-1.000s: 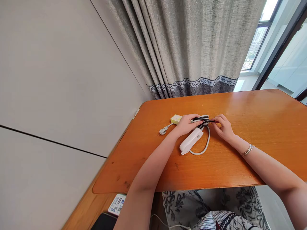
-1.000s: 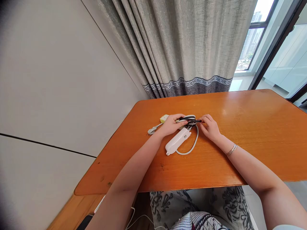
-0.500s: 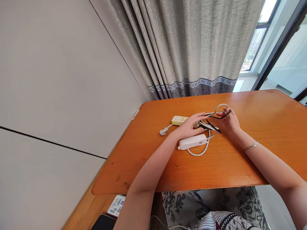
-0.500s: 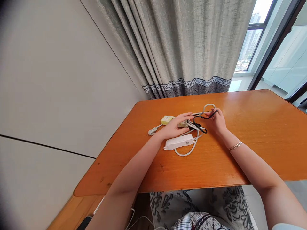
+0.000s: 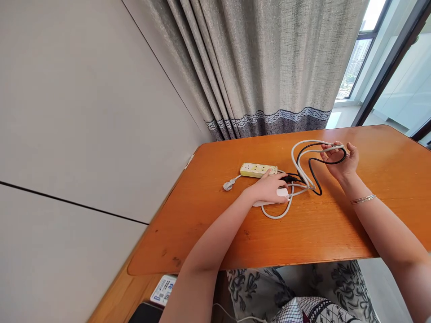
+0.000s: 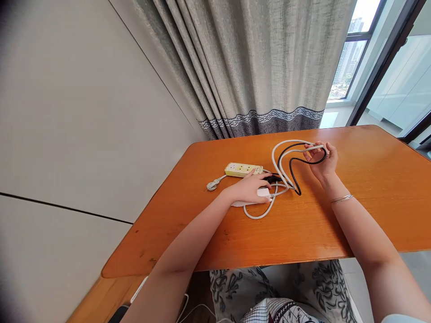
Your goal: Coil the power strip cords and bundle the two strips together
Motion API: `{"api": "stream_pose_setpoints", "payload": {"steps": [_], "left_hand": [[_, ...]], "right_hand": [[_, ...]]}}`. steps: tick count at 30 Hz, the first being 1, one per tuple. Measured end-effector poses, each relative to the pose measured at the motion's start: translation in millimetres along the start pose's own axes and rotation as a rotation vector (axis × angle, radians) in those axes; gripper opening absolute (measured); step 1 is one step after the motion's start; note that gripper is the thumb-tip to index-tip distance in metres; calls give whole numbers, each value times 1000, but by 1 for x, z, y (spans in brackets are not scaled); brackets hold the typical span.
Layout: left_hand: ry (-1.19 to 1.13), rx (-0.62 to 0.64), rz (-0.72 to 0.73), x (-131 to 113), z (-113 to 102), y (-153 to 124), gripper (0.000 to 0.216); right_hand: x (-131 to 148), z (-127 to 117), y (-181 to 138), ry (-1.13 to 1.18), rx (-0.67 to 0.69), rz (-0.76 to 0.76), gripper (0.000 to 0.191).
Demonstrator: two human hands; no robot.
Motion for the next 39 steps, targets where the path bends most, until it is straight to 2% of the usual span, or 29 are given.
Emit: {"api": "stream_pose_setpoints", "payload": {"steps": [2,5,10,17,21,23,26,30,32,35,39], "left_hand": [[36,3,-28,1,-2,-2,35],[31,5,-65,7,-5,-5,33],[-2,-53,-170,31,-10,-7,36],[60,-181,-360,69,-18,-11,32],[36,-310,-434,89,-26,-18,31],[-32,-382,-479,98,-31,-24,31],[-145,-469,-560,110,-38,-34,30],[-246,-593,-621,118,-47,-43,31],[-308,-643,-621,120,-50,-44,35],[-429,-698,-611,121,-51,-43,48],[-740,-736,-514,115,-50,-38,66]], "right_hand": [[7,-8,6,-9,-10,-9,20],[18,-28,16,-8,-115,-44,15],[38,-51,23,-192,-250,-167,23],[57,-46,20,-594,-195,-479,23],[54,-53,21,-803,-189,-574,16],[50,-61,24,-862,-211,-562,16],[44,-80,28,-834,-304,-477,27],[32,-107,35,-635,-417,-235,34],[27,-113,37,-579,-441,-150,30],[28,-114,37,-553,-449,-124,20],[28,-113,37,-514,-440,-84,18]]}}
Point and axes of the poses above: each hand's wrist, its own y-axis towards the middle knuckle, its own z-axis out of the palm, x = y × z, the point moved 7 cm from there along y, towards the middle knuckle, and after that the axes turned 8 degrees about y, right-handed, at the moved point
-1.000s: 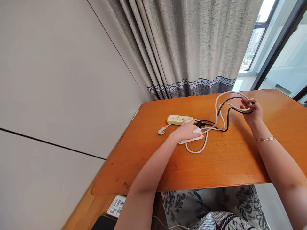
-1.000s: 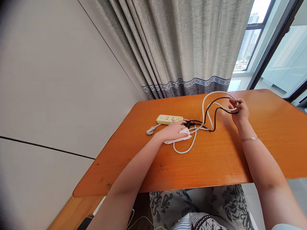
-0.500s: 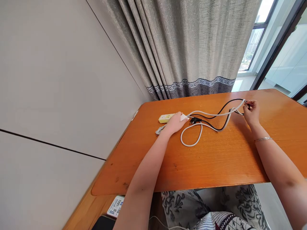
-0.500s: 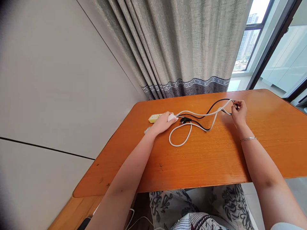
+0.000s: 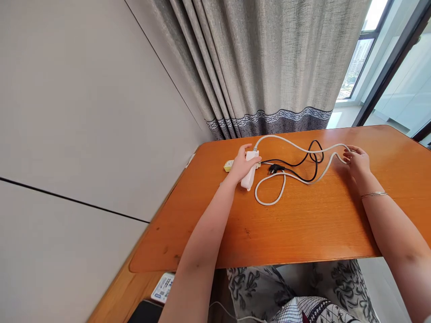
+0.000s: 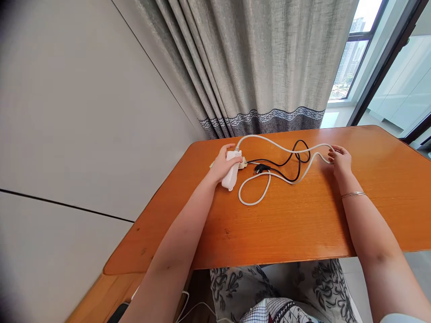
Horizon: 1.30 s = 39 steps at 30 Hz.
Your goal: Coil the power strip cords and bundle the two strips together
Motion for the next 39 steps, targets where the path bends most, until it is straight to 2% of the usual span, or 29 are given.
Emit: {"api": "stream_pose_setpoints", "payload": {"steps": [3,4,5,7,10,13,17,19,22,24,26,29,32,35,39], "left_hand": [[-203,92,8,-7,5,-5,61],[-219,119,31,-11,6,-8,57],[-206,150,67,-16,5,-10,54],[-114,254,166,-27,7,-17,49],[89,500,277,-37,19,-29,38],[247,645,315,-40,29,-39,27],[421,701,359,-43,43,-48,27],[471,700,356,-42,50,-50,27],[513,663,326,-36,57,-46,26],[549,602,330,-33,58,-40,32],[600,524,356,-31,56,-33,41],[663,387,357,-31,49,-17,40],[733,235,308,-32,42,1,37],[852,164,231,-28,44,15,39],[957,172,164,-15,55,19,39]], "right_hand": [[1,2,1,22,41,33,8],[3,3,2,27,57,35,3],[5,3,3,29,69,31,6],[11,2,5,17,82,13,21],[18,-5,8,-57,64,-23,34],[18,-11,6,-237,73,-39,29],[15,-3,-3,-447,142,-79,12],[26,10,-11,-577,167,-251,11],[54,41,-36,-722,215,-614,17],[69,68,-58,-773,299,-772,24],[77,100,-84,-879,437,-865,27],[69,151,-122,-1169,687,-876,31],[42,186,-151,-1468,851,-811,34],[12,199,-162,-1722,913,-682,39],[-2,195,-160,-1805,864,-632,38]]}}
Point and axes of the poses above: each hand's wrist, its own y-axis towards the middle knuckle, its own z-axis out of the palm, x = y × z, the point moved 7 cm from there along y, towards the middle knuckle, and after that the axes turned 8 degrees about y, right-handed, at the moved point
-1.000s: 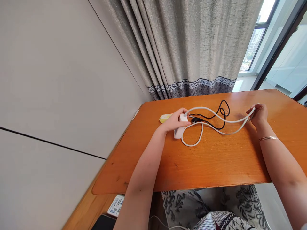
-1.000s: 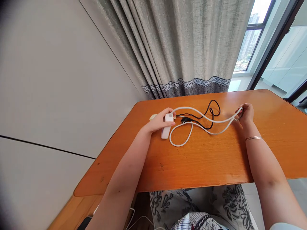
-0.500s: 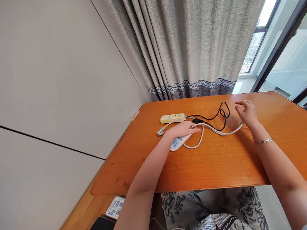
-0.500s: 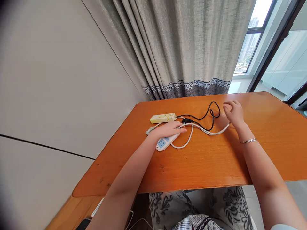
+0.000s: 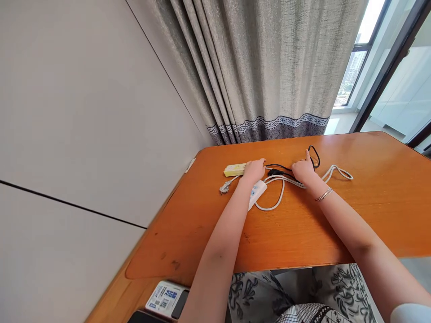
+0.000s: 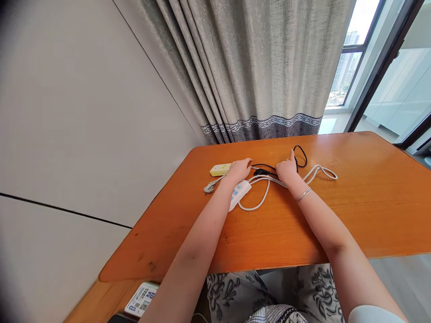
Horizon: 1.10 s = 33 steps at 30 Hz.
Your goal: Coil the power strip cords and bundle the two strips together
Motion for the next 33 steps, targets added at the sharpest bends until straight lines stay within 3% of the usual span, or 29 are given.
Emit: {"api": "stream_pose_setpoints", "payload": {"steps": [6,9,13,16,20,24,29,33], "left_hand": [[85,-14,6,-5,0,-4,37],[33,-63,1,0,-16,-6,34],[-314,-291,35,15,-57,-16,36],[-654,-482,66,29,-91,-34,36],[-1221,-562,54,41,-122,-59,41],[-1598,-479,11,36,-134,-74,47],[-1795,-409,-34,27,-136,-79,52],[-1741,-420,4,20,-134,-77,50]], "right_hand": [[-19,-23,-3,24,-131,15,38],[-22,-50,-9,107,-321,6,39],[-23,-83,-28,354,-724,-52,32],[-21,-92,-38,440,-880,-129,31],[-20,-95,-39,425,-879,-199,36],[-25,-93,-35,547,-792,-288,36],[-33,-83,-30,776,-724,-324,33],[-22,-86,-37,694,-710,-327,32]]}}
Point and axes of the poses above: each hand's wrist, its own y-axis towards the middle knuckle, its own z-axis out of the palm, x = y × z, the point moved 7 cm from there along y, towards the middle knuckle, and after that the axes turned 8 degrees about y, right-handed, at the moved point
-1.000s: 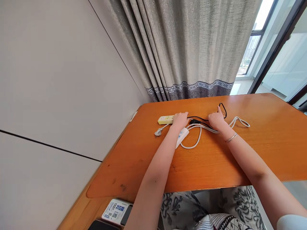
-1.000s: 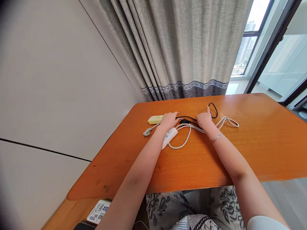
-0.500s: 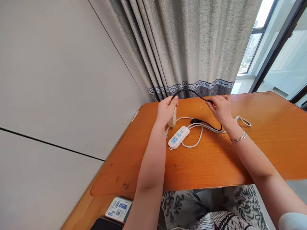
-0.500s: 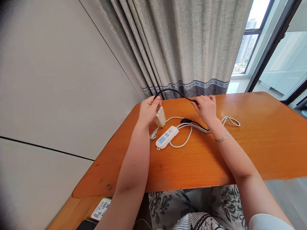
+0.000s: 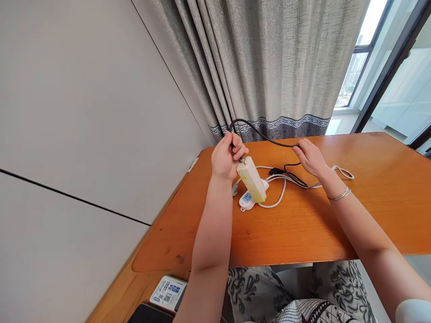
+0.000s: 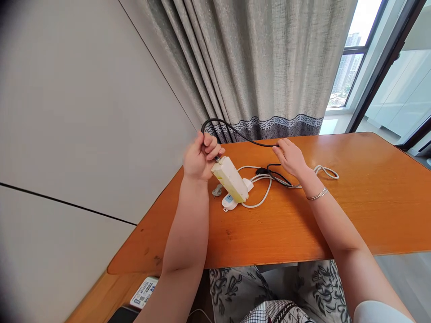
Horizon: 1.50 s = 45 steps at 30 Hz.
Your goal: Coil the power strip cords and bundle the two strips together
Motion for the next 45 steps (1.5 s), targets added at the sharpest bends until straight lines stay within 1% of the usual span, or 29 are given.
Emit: {"api": "stream_pose_setpoints", "payload": {"steps": [4,7,9,12,14,16,19,21,22,24,27,30,32,33,34,36,38,40,42,45], "left_hand": [[180,27,82,4,8,-4,48],[310,100,136,6,19,-10,50],[364,161,173,6,27,-17,52],[387,261,213,6,42,-28,54],[407,311,227,7,51,-35,55],[447,332,248,7,57,-41,56],[481,387,207,13,66,-48,57],[438,453,123,21,71,-53,57],[401,481,82,24,72,-54,57],[340,514,42,26,75,-56,57],[329,571,32,24,76,-57,58],[397,606,36,21,74,-57,57],[428,591,32,19,71,-57,56],[416,591,14,19,70,-57,56],[384,610,-18,20,69,-58,56],[288,682,-103,24,71,-61,58],[183,750,-178,28,75,-64,59],[67,771,-227,30,77,-63,61],[-39,767,-282,32,79,-62,63],[-130,730,-379,36,82,-62,61]], "right_hand": [[46,-1,-3,-141,83,-169,35],[83,-3,-9,-192,123,-296,32],[101,-3,-13,-196,129,-358,30],[118,-7,-19,-165,86,-425,31],[125,-12,-22,-147,23,-448,31],[130,-20,-24,-133,-54,-455,29],[130,-36,-26,-67,-191,-417,24],[125,-46,-24,-12,-249,-344,31],[121,-49,-23,16,-254,-304,36],[114,-52,-20,83,-228,-245,43],[107,-58,-18,202,-163,-209,46],[104,-62,-17,320,-18,-189,45],[103,-64,-17,395,59,-180,45],[102,-66,-17,430,56,-173,46],[100,-70,-16,463,19,-165,47],[94,-75,-15,519,-109,-146,47],[88,-73,-13,549,-209,-127,42],[83,-66,-11,555,-242,-106,36],[80,-57,-9,550,-226,-83,33],[77,-42,-8,565,-133,-10,45]]}}
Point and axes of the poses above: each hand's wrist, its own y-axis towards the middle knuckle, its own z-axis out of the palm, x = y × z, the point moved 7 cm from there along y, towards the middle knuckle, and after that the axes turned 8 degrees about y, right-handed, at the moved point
